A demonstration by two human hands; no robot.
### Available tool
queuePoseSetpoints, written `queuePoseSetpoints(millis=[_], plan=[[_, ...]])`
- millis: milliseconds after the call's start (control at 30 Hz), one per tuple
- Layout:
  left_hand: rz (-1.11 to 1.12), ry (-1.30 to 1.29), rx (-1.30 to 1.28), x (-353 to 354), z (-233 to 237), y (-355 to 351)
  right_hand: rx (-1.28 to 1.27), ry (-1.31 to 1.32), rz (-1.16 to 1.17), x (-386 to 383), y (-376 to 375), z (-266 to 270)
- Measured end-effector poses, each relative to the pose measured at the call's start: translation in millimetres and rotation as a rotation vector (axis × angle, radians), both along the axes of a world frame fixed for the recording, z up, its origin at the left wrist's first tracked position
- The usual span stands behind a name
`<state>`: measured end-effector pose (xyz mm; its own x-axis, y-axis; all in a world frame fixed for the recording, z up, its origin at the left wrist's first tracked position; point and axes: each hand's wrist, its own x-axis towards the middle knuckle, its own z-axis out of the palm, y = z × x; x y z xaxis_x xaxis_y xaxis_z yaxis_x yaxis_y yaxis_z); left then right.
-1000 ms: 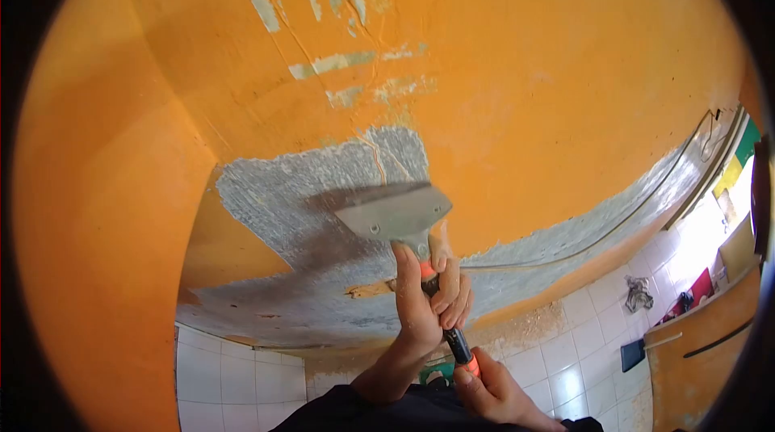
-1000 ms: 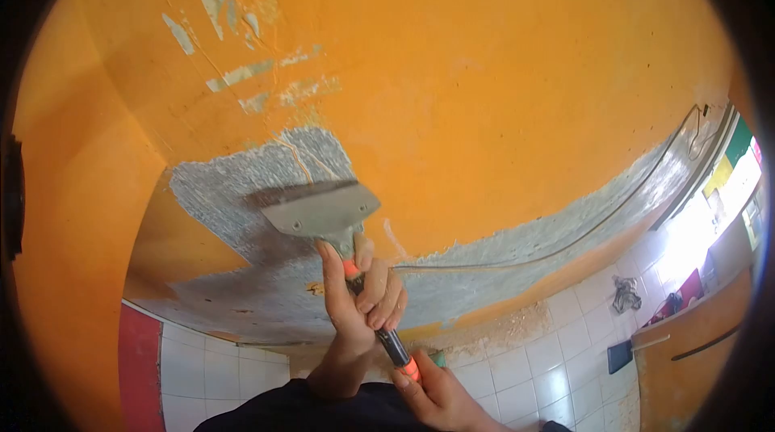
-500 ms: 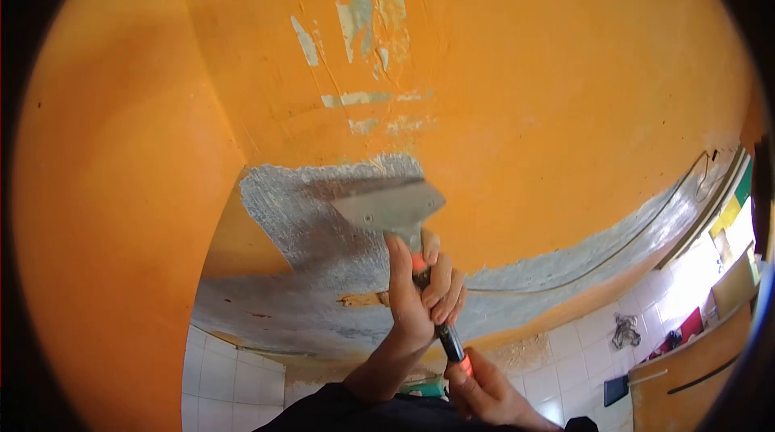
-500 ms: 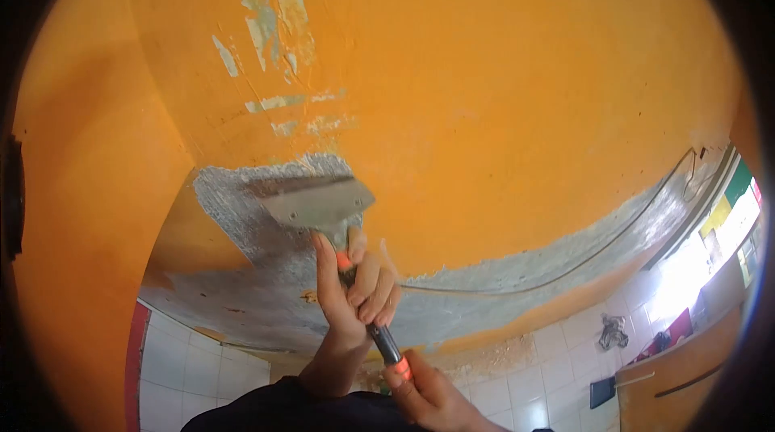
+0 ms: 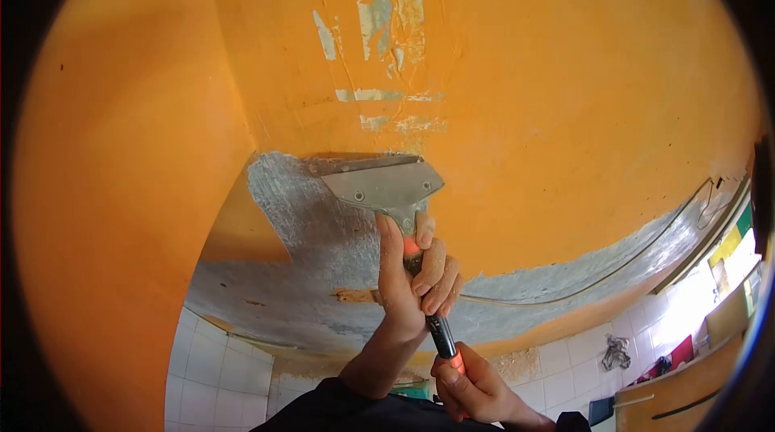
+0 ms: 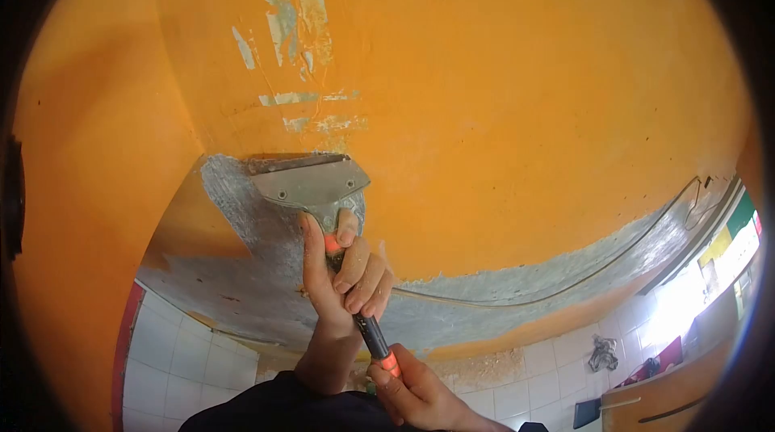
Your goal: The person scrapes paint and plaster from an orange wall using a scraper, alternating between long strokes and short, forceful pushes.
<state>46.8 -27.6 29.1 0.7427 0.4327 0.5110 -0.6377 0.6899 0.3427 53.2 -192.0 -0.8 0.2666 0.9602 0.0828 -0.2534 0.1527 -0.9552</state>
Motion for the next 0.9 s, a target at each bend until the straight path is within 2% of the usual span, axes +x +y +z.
queuePoseSetpoints(millis=[100,167,233,300,367,433,500,567,633,667,800,900], plan=[[0.022,-0.01,0.015,1.2,-1.6,-1.6,-0.04,0.017,-0.014,-5.7,-6.9,-6.5],[0.035,0.029,0.005,0.2,1.7,-3.4,0.034,-0.05,-0.021,-0.4,-0.7,-3.7],[0.076,0.02,0.011,2.7,22.1,-0.3,-0.092,-0.058,0.068,8.3,2.5,8.1],[0.067,0.005,0.012,0.8,14.9,-1.4,-0.06,-0.11,0.081,3.0,0.2,2.6],[0.014,0.0,-0.026,-0.7,-4.6,-4.7,0.013,-0.008,-0.022,-7.2,-4.8,-14.9],[0.011,-0.012,-0.022,1.2,1.9,-3.3,0.0,0.013,0.003,0.1,-2.5,-3.0],[0.051,-0.028,-0.013,4.8,22.7,0.8,-0.148,-0.071,0.09,11.4,1.6,13.7],[0.057,-0.025,-0.015,2.6,21.5,0.1,-0.105,-0.064,0.099,6.6,0.6,10.2],[0.045,0.009,-0.012,-2.2,12.3,-6.3,-0.011,0.05,0.033,-4.1,-1.5,4.1],[-0.016,-0.068,-0.054,-3.0,8.4,-7.7,-0.236,0.041,0.071,-1.8,-5.4,3.6],[0.0,-0.076,-0.05,3.4,9.2,3.1,-0.072,-0.052,0.072,12.1,10.2,3.2],[0.053,-0.023,-0.009,0.0,10.9,3.1,-0.109,-0.002,0.058,-0.5,5.6,-5.2]])
